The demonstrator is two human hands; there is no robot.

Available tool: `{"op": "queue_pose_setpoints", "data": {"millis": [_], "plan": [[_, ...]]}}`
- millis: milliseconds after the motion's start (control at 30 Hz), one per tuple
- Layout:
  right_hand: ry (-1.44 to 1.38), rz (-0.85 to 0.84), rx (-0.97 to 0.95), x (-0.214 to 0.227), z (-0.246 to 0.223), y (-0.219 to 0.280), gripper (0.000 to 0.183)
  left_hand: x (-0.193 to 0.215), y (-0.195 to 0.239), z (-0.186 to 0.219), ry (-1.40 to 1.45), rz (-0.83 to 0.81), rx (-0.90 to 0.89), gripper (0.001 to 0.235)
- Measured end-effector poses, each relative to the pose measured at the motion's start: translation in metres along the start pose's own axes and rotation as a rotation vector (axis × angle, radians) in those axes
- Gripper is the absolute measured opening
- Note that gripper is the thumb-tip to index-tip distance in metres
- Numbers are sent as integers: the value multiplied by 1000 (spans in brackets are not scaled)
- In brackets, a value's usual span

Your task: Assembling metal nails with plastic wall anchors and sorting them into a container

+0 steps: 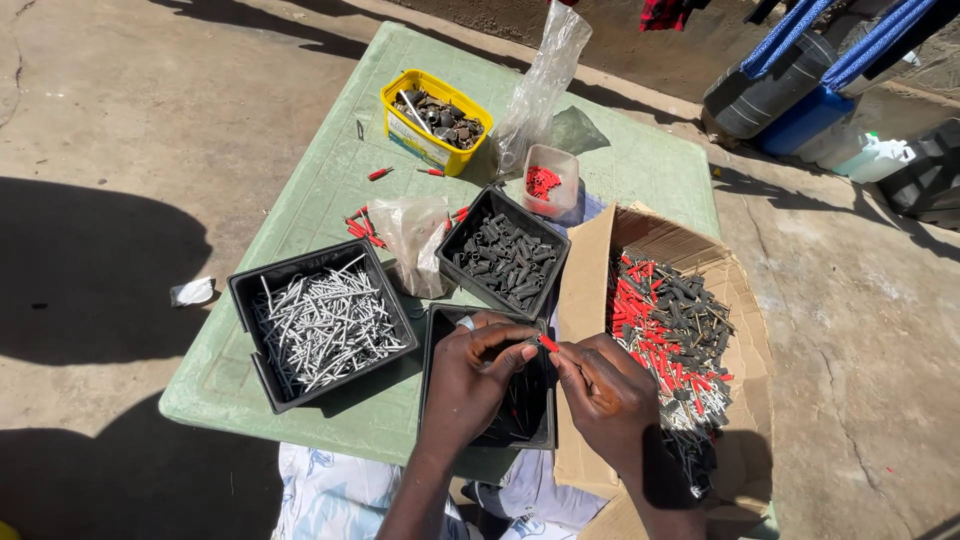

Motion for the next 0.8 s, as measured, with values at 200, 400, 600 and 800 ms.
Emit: {"op": "queue_pose_setpoints", "data": {"millis": [200,400,600,800], "plan": [[-38,0,-7,1,0,-1,8,-4,-1,-14,102,-34,55,17],[-9,-12,5,0,-1,-2,8,-1,0,-17,23,-39,63,20],[23,-166,97,-11,3,0,14,3,7,-12,-221,-42,-130,21],[169,-233,183,-23,0,5,11,-2,8,-9,-372,-188,-99,18]]}}
Point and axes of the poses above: each hand's wrist, its own y-axis away from the middle knuckle, its own x-axis out of the back of the hand, z = x × y, the point moved 8 cm from there along -y, towards the middle knuckle, and after that the axes turned 12 degrees about -z, right-handed, at the moved point
